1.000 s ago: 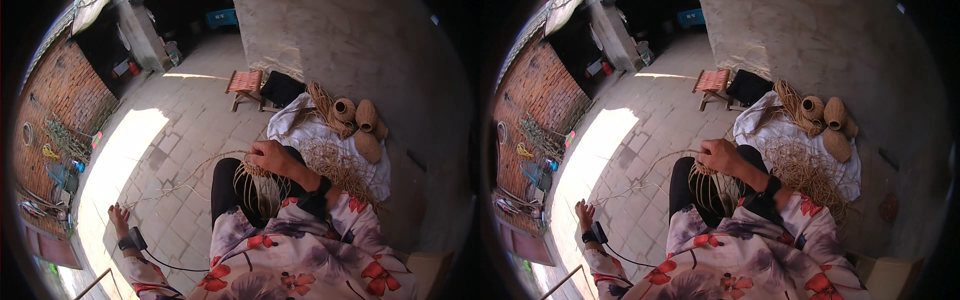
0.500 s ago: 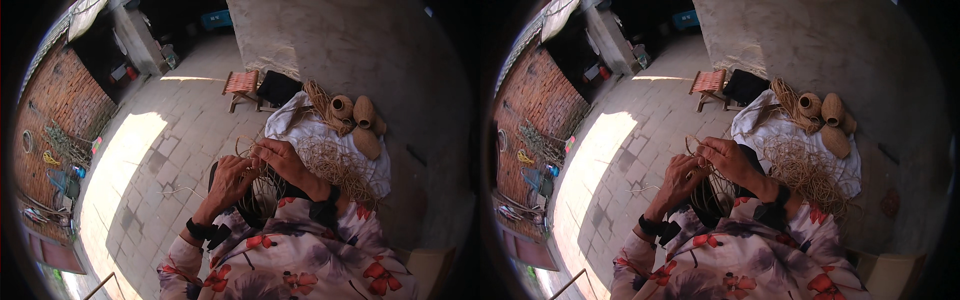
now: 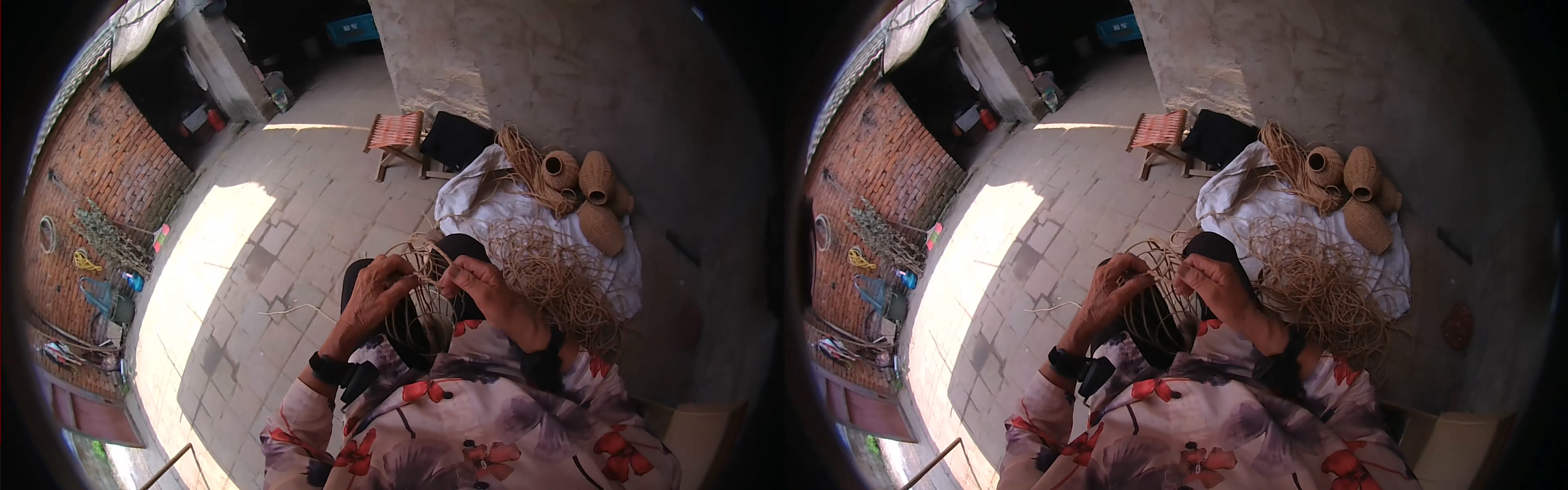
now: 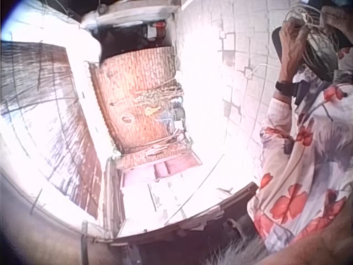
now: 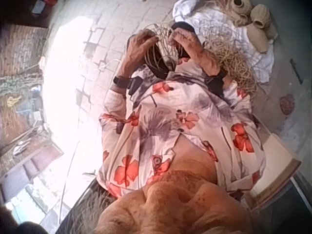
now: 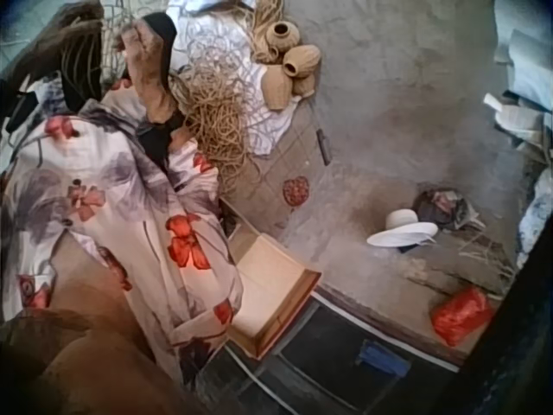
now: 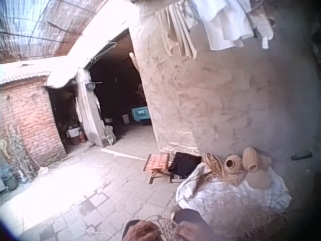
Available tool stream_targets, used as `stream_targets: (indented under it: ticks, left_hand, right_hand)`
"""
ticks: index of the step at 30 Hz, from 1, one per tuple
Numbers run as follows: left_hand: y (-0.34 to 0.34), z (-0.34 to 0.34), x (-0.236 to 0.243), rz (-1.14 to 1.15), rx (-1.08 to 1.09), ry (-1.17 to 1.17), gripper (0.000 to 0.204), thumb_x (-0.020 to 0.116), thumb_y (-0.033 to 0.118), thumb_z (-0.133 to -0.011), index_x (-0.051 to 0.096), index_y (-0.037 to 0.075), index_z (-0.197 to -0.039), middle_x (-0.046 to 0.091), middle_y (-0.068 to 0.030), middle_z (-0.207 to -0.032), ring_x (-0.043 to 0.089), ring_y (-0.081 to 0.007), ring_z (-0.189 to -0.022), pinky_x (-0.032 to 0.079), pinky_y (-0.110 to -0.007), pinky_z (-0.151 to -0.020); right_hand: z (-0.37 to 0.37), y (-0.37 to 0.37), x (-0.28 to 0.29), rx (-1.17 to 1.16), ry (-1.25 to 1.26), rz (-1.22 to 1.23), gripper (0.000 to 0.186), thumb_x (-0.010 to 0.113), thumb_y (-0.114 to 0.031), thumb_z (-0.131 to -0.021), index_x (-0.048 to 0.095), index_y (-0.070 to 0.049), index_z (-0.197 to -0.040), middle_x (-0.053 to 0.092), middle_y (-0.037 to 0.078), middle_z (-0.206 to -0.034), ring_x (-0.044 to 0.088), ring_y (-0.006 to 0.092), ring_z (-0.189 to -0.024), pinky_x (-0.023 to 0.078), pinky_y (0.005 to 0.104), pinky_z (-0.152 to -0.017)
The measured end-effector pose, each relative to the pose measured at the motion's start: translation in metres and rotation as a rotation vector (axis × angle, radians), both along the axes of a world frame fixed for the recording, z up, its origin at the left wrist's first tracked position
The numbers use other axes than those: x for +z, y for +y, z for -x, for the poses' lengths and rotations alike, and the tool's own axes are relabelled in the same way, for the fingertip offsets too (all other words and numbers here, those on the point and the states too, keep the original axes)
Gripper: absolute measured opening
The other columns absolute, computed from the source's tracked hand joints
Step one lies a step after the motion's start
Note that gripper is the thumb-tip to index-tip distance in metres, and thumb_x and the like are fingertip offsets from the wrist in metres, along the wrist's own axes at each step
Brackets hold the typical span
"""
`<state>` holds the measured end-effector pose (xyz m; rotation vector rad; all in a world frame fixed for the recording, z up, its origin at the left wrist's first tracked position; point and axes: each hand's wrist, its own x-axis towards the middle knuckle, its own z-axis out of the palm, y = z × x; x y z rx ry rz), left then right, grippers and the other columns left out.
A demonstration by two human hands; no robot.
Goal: The recorder is weaving a basket using straw-like fiber materials.
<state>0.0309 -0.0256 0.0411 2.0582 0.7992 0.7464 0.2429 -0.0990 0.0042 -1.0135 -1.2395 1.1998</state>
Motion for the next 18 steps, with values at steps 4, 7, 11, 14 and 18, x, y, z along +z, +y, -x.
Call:
stream_targets:
  ticks: [4, 7, 11, 14, 18]
  left_hand:
    - [0.005, -0.004, 0.003, 0.088, -0.013, 0.034, 0.024, 0.064, 0.025, -0.083, 0.065, 0.002, -0.09, 0.058, -0.0136, -0.084, 0.058, -0.0272, -0.08, 0.046, -0.037, -0.073]
    - [0.007, -0.01, 0.003, 0.042, 0.051, 0.102, 0.025, 0.065, 0.026, -0.082, 0.066, 0.001, -0.088, 0.061, -0.0142, -0.081, 0.059, -0.0262, -0.073, 0.045, -0.036, -0.072]
    - [0.011, -0.018, 0.006, -0.037, 0.117, 0.165, 0.022, 0.067, 0.025, -0.078, 0.066, 0.003, -0.08, 0.064, -0.0122, -0.068, 0.061, -0.0281, -0.062, 0.045, -0.037, -0.071]
    - [0.008, -0.024, 0.008, -0.288, 0.152, 0.25, 0.016, 0.066, 0.021, -0.075, 0.064, 0.005, -0.076, 0.063, -0.0102, -0.062, 0.062, -0.0273, -0.06, 0.044, -0.038, -0.074]
    - [0.004, -0.032, 0.009, -0.457, 0.204, 0.345, 0.019, 0.066, 0.021, -0.073, 0.057, 0.005, -0.076, 0.064, -0.0133, -0.065, 0.061, -0.031, -0.061, 0.039, -0.045, -0.074]
  right_hand:
    - [0.005, -0.009, -0.01, 0.02, 0.013, 0.017, 0.026, 0.055, -0.023, -0.102, 0.061, -0.003, -0.087, 0.063, -0.001, -0.079, 0.057, 0.0029, -0.071, 0.048, 0.0202, -0.063]
    - [0.002, -0.006, -0.011, 0.037, -0.02, 0.057, 0.022, 0.051, -0.021, -0.102, 0.057, -0.003, -0.092, 0.062, 0.001, -0.081, 0.06, 0.0072, -0.076, 0.049, 0.0227, -0.071]
    - [0.007, 0.0, -0.011, 0.022, 0.121, -0.003, 0.009, 0.056, -0.012, -0.099, 0.055, -0.003, -0.096, 0.062, 0.001, -0.086, 0.06, 0.0066, -0.079, 0.049, 0.022, -0.073]
    - [0.015, 0.006, -0.011, -0.051, 0.176, -0.067, 0.007, 0.062, -0.006, -0.093, 0.057, -0.002, -0.097, 0.062, -0.001, -0.081, 0.058, 0.0043, -0.071, 0.049, 0.0213, -0.065]
    - [0.019, 0.008, -0.007, -0.097, -0.029, -0.134, 0.007, 0.063, -0.003, -0.09, 0.059, -0.001, -0.095, 0.061, 0.001, -0.078, 0.059, 0.006, -0.072, 0.049, 0.0238, -0.064]
